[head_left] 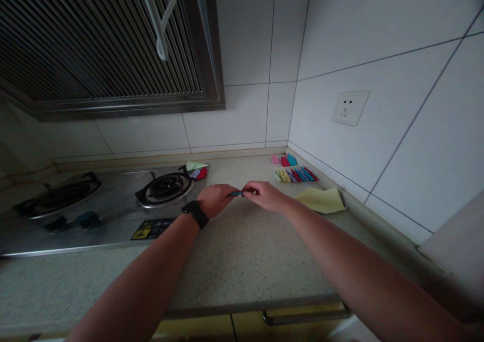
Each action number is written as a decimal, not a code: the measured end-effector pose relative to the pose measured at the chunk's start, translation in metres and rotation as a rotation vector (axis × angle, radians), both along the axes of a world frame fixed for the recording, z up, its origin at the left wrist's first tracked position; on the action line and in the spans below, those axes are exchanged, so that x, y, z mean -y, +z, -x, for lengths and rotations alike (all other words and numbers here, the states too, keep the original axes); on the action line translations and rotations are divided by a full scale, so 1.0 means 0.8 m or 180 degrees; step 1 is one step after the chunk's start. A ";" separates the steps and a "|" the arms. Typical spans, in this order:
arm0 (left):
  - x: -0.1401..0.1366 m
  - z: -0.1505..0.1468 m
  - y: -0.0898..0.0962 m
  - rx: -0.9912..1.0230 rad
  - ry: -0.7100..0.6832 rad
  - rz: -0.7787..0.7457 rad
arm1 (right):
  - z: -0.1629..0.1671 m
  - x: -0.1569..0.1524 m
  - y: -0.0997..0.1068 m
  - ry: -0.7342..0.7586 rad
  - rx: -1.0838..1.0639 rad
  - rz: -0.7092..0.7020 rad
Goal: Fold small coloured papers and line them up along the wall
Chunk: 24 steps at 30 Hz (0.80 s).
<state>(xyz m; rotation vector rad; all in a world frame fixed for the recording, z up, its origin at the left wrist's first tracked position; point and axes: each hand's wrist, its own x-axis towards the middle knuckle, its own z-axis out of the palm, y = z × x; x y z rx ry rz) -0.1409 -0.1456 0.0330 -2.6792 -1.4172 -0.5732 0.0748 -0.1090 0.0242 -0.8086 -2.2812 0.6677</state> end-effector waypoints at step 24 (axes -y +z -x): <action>0.008 -0.005 0.007 -0.0424 0.0028 -0.0092 | 0.007 0.009 0.001 -0.0219 0.0055 -0.0526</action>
